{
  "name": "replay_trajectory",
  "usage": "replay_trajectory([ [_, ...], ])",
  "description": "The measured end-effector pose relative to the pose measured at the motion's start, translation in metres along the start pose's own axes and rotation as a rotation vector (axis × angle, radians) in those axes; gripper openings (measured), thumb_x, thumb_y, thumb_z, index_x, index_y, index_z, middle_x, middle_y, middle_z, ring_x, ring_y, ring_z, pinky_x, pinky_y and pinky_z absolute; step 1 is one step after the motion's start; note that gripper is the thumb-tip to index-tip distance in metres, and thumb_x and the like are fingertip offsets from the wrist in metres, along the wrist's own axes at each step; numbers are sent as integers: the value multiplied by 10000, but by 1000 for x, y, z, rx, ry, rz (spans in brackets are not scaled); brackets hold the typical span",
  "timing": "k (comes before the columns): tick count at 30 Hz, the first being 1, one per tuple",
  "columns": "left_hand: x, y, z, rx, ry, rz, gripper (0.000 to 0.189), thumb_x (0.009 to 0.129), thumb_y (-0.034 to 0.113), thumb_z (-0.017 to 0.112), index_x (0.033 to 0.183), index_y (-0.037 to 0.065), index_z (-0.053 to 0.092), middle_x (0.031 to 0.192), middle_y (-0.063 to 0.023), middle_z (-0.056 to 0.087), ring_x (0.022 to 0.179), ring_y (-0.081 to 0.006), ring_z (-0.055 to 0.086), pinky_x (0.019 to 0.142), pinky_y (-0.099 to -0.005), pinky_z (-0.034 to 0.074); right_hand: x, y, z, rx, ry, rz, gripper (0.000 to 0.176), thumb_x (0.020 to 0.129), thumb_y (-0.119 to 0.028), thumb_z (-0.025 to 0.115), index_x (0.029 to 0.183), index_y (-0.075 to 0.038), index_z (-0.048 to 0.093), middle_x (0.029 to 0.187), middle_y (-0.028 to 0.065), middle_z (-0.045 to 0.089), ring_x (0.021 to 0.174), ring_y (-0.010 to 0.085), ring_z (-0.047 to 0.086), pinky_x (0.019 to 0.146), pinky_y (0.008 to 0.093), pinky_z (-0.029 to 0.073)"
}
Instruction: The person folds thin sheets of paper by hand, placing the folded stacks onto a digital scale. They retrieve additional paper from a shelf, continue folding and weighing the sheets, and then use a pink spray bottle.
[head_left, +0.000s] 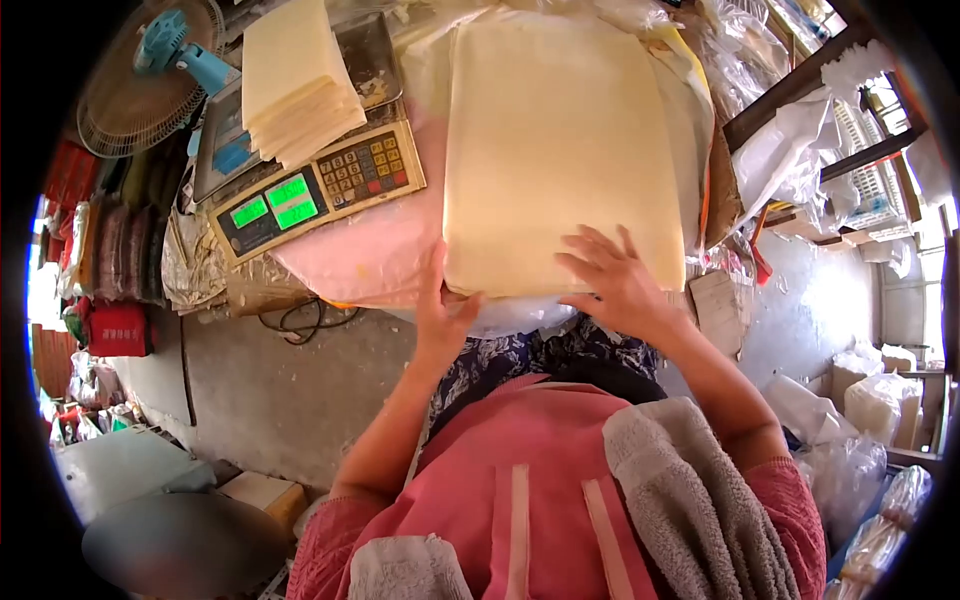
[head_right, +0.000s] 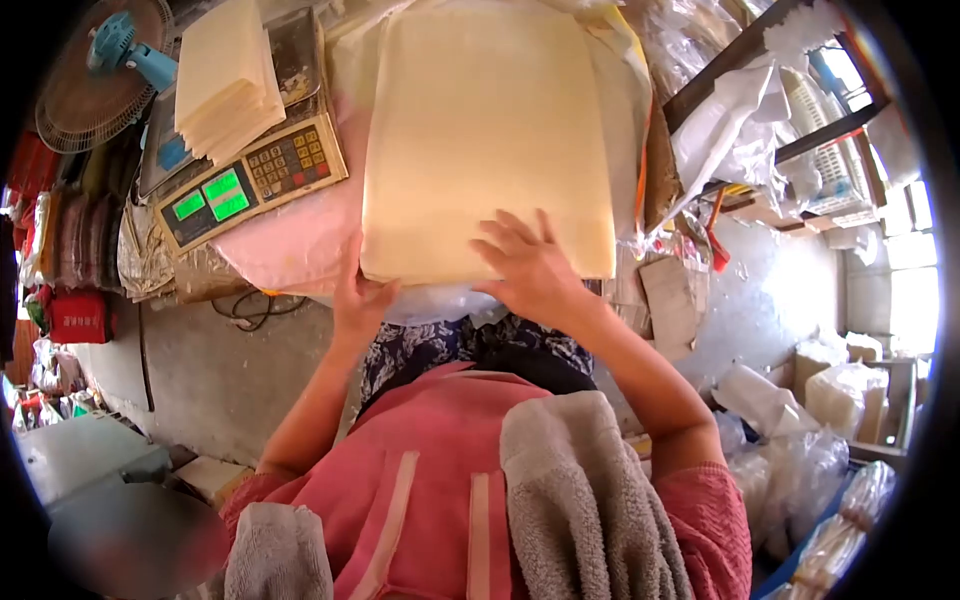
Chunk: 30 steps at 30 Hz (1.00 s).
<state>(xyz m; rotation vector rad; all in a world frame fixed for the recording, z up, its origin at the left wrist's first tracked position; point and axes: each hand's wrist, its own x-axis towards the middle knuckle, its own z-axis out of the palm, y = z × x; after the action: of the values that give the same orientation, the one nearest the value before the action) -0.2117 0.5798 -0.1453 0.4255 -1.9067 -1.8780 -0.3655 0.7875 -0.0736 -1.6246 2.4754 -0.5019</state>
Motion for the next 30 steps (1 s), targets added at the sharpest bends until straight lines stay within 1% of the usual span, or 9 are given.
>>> replay_trajectory([
  [10,0,18,7,10,17,14,813,749,-41,613,1436,3,180,1386,-163,371,1223,-250,450,996,-347,384,39,-3,5,120,145,-146,156,799,-155,662,918,-79,596,997,72,603,1046,265,566,1031,567,289],
  [11,-1,24,11,680,195,314,664,745,1,613,1360,-2,363,1354,-185,424,1232,-319,447,1017,-405,361,40,-2,-2,280,238,-24,140,800,-145,656,903,-75,592,992,77,606,1034,273,573,1029,575,287],
  [13,11,38,14,821,3,511,511,742,29,600,1236,-2,473,1243,-193,494,1169,-367,470,983,-463,374,42,-10,-26,490,334,199,150,812,-133,642,940,-63,607,989,92,627,999,291,589,954,515,389],
  [14,15,43,18,890,-96,608,441,741,43,594,1175,-3,528,1188,-197,528,1137,-391,482,967,-492,381,37,-14,-25,242,338,77,189,816,-140,639,986,-65,607,1003,91,631,987,293,594,918,479,418],
  [16,40,36,42,766,-349,329,399,766,142,640,1144,37,569,1187,-144,566,1121,-342,498,947,-510,356,26,-11,-19,-211,282,-83,325,827,-169,630,1132,-75,574,1071,82,627,990,275,603,834,380,476],
  [21,43,8,52,1194,-340,420,631,877,537,471,1418,238,345,1522,-127,157,1377,-449,92,1052,-663,86,34,48,-64,-297,215,42,321,831,-31,536,1142,-69,606,1066,106,650,1010,210,624,805,305,513],
  [24,43,14,53,1229,-332,430,639,883,505,490,1415,183,346,1505,-140,211,1390,-402,105,1091,-590,105,33,-16,-163,-270,555,121,343,775,32,518,1090,-62,616,969,120,667,847,276,657,720,367,534],
  [28,52,24,42,1080,-358,184,587,881,427,504,1363,115,387,1427,-149,339,1345,-347,262,1092,-496,207,6,-23,-128,-353,492,-186,339,763,-45,536,1101,-34,559,1087,116,604,891,250,623,735,344,525],
  [30,65,26,24,1023,-238,285,487,862,328,525,1284,98,446,1359,-147,407,1304,-325,326,1066,-470,253,-8,-11,-90,-304,277,-175,399,703,14,539,1098,-28,578,1174,120,580,1039,269,587,805,353,526],
])
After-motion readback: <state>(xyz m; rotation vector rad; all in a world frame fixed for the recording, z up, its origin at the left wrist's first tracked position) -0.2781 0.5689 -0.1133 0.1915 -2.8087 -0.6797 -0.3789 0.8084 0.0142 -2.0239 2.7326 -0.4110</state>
